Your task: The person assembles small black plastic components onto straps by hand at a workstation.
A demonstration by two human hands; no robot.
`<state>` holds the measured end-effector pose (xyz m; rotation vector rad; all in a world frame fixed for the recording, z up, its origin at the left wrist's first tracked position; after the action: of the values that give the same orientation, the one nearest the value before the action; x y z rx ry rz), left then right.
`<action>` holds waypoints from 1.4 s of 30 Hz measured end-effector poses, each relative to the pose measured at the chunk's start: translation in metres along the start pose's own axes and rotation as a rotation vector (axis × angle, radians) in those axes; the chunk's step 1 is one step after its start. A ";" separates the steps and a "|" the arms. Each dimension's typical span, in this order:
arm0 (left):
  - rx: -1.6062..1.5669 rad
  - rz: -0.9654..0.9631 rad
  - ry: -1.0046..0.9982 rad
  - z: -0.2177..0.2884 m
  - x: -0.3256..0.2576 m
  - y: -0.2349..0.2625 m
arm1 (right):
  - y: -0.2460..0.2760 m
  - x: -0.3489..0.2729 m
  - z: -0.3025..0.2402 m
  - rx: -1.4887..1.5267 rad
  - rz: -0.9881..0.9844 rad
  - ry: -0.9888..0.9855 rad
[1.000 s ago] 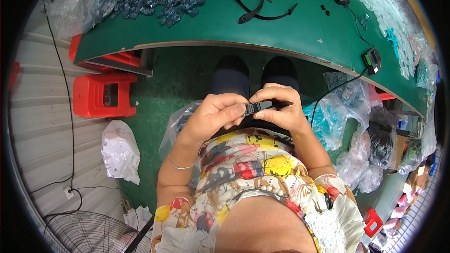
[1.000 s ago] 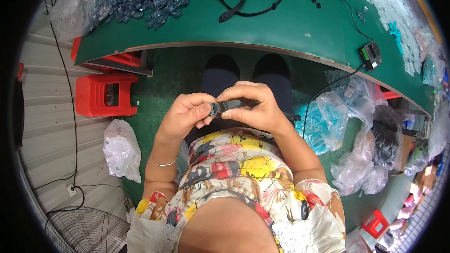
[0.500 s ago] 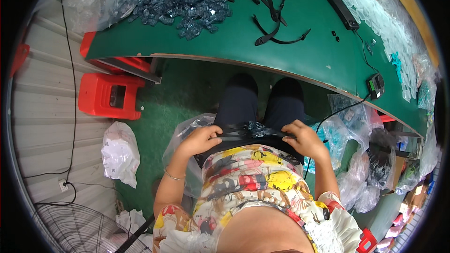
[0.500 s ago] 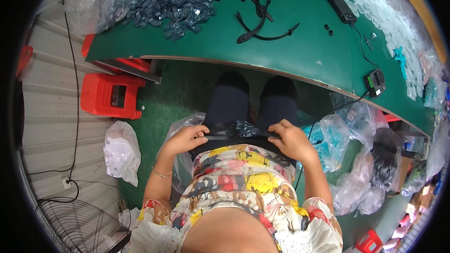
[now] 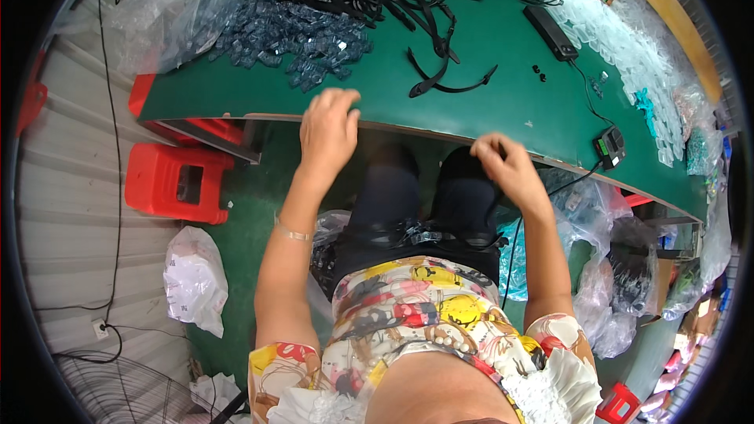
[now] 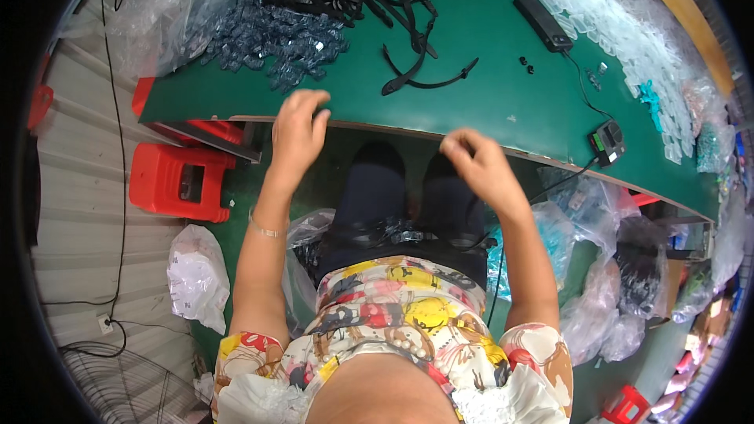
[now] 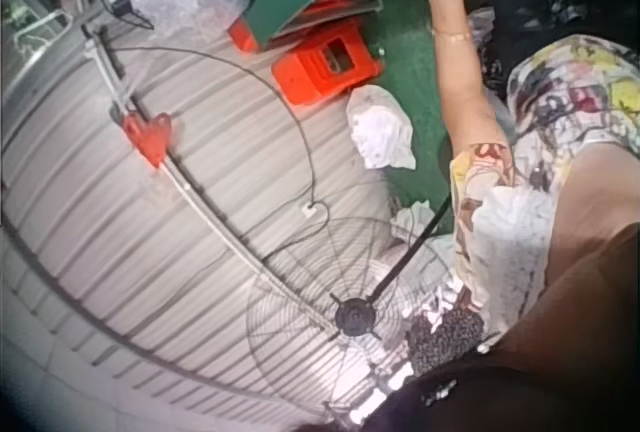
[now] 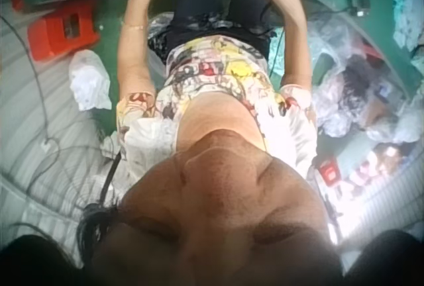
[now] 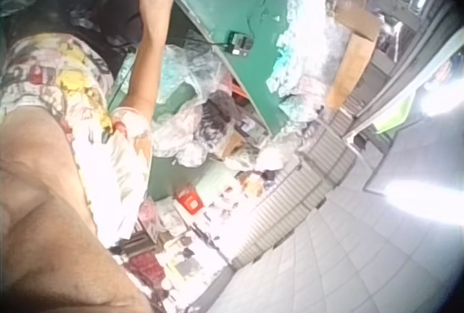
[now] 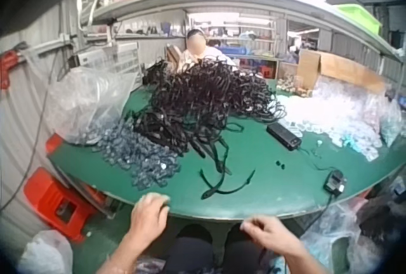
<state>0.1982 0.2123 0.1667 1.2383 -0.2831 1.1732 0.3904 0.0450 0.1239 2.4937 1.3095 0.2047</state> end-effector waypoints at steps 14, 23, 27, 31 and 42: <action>0.304 0.024 0.030 -0.042 0.037 -0.042 | 0.032 0.139 0.000 -0.766 0.464 0.139; 0.343 0.037 -0.101 -0.044 0.049 -0.045 | 0.042 0.122 -0.017 0.578 0.377 0.130; 0.360 0.020 -0.161 -0.040 0.046 -0.046 | 0.047 0.112 -0.051 0.821 0.358 0.227; 0.313 0.072 -0.264 -0.032 0.042 -0.045 | 0.054 0.091 -0.083 0.870 0.369 0.306; -1.298 -0.138 0.729 0.014 0.002 -0.055 | 0.009 -0.007 -0.090 0.631 -0.026 0.221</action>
<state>0.2487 0.2080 0.1417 -0.3067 -0.3064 0.9299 0.3689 0.0536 0.2116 3.0347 1.7054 0.0646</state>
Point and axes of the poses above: each hand's wrist, its own x-axis towards the middle knuckle, its own y-axis out of the back of the hand, z = x × y, the point moved 9 cm from there along x, towards the middle knuckle, and after that the axes turned 11 degrees about z, right-handed, at the moved point
